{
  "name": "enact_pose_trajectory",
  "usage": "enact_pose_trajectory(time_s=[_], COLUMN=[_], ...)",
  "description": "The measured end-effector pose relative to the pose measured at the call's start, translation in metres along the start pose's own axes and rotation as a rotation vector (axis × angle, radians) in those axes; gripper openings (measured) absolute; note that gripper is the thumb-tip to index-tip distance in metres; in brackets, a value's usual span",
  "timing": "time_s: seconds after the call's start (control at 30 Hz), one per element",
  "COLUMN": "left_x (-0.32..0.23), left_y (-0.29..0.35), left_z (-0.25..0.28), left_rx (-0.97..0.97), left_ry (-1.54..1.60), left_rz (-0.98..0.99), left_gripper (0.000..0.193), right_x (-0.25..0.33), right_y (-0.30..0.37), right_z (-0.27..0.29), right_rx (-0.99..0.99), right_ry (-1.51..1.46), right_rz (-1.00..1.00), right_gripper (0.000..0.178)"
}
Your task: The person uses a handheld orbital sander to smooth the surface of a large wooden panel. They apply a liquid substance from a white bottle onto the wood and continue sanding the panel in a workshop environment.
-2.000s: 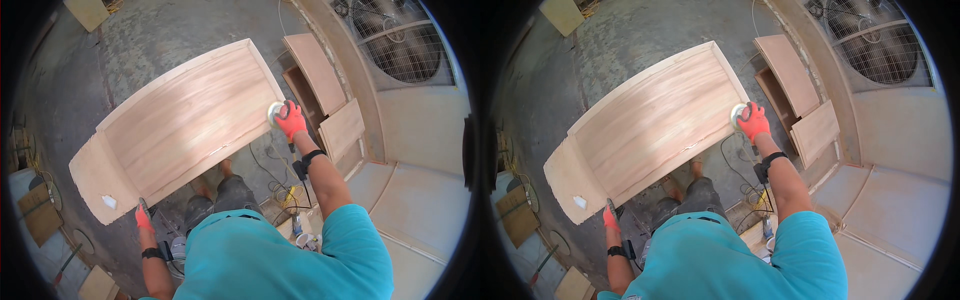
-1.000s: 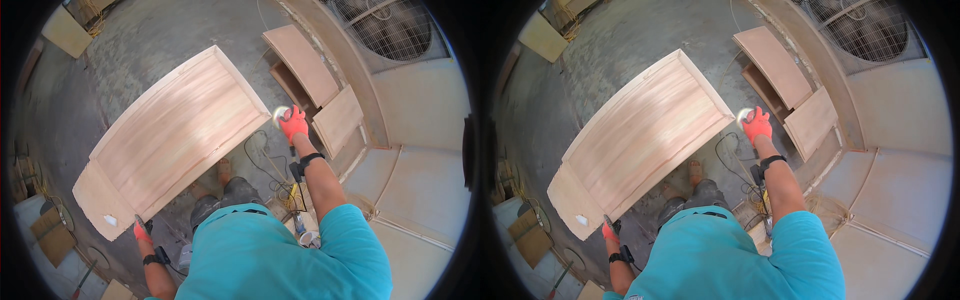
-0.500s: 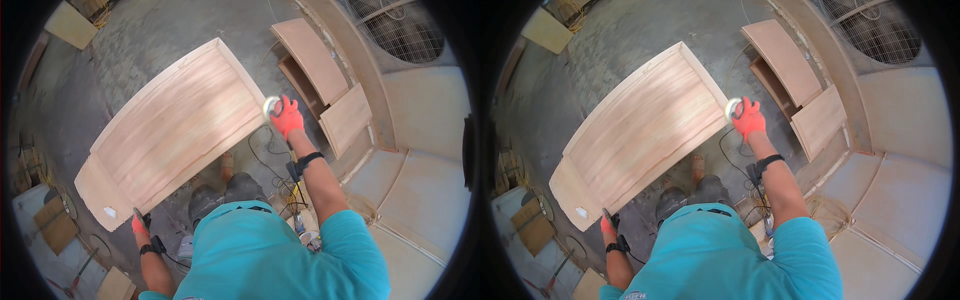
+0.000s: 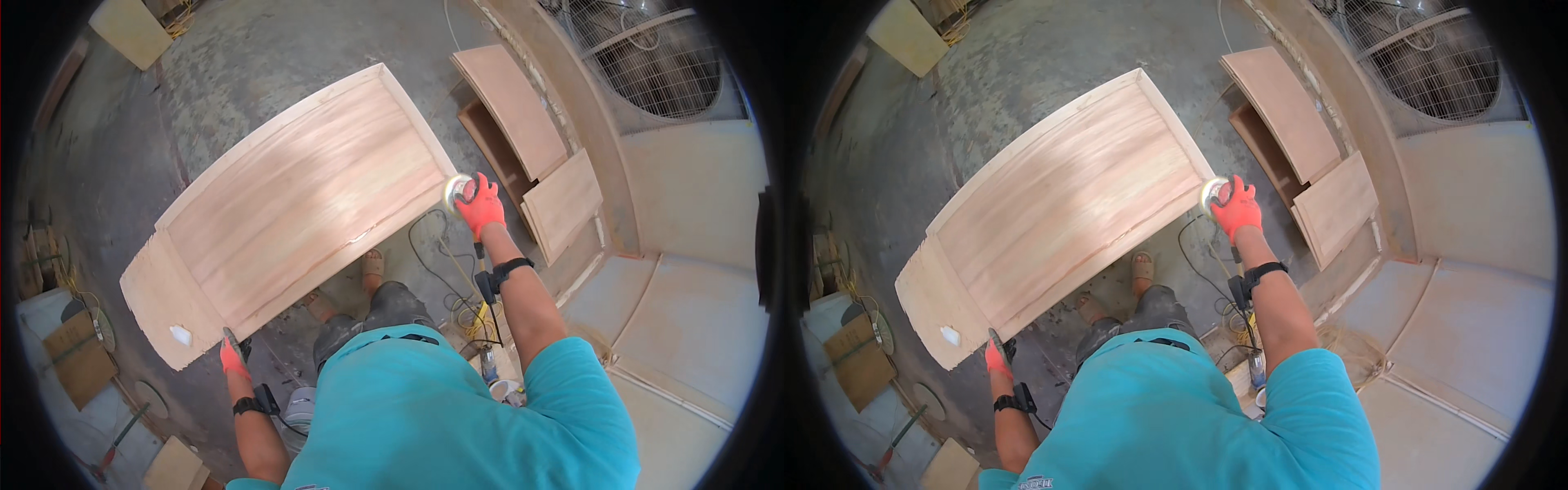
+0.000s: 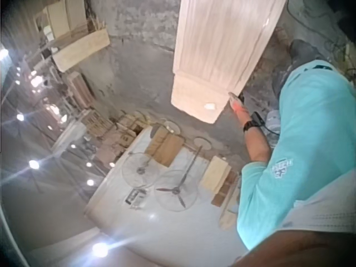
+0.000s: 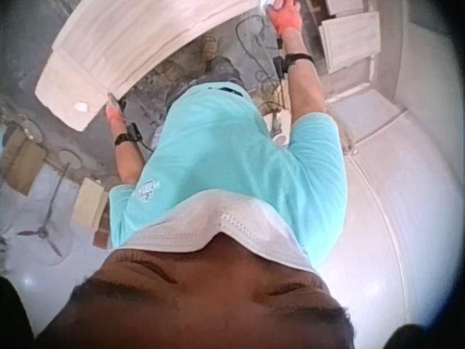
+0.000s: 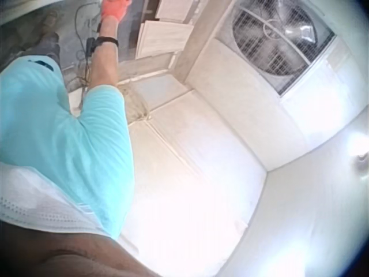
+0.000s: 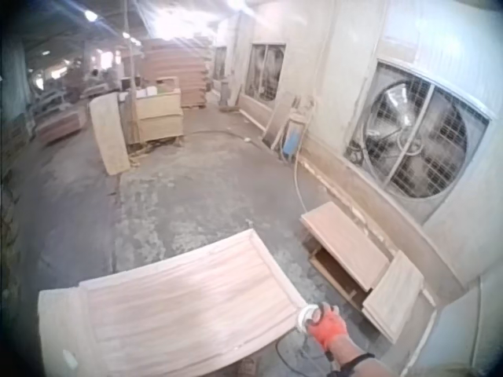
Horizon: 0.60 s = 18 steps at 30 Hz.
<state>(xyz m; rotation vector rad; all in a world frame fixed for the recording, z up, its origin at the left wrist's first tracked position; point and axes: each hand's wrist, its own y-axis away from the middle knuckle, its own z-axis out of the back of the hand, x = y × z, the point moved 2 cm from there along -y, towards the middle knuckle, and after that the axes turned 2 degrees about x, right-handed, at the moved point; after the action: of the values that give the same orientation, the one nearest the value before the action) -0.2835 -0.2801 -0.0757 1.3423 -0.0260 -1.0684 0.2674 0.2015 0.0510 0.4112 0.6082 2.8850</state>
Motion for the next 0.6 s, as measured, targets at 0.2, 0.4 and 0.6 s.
enact_pose_trajectory(time_s=[0.2,0.4,0.6], left_x=[0.009,0.007,0.015], left_y=[-0.014,-0.015,-0.029], left_z=[0.003,-0.008,0.012], left_rx=[-0.012,0.011,0.011], left_ry=[0.012,0.112,0.066], left_rz=[-0.025,-0.098,-0.055], left_gripper=[0.057,0.054,0.055], right_x=[0.011,0.063,0.106], right_y=[0.003,0.045,0.048], right_z=[-0.013,-0.033,-0.039], right_rx=[-0.098,0.034,0.080], right_ry=[-0.029,0.038,0.097], right_rz=[-0.009,0.193,0.293], right_gripper=[0.089,0.085,0.082])
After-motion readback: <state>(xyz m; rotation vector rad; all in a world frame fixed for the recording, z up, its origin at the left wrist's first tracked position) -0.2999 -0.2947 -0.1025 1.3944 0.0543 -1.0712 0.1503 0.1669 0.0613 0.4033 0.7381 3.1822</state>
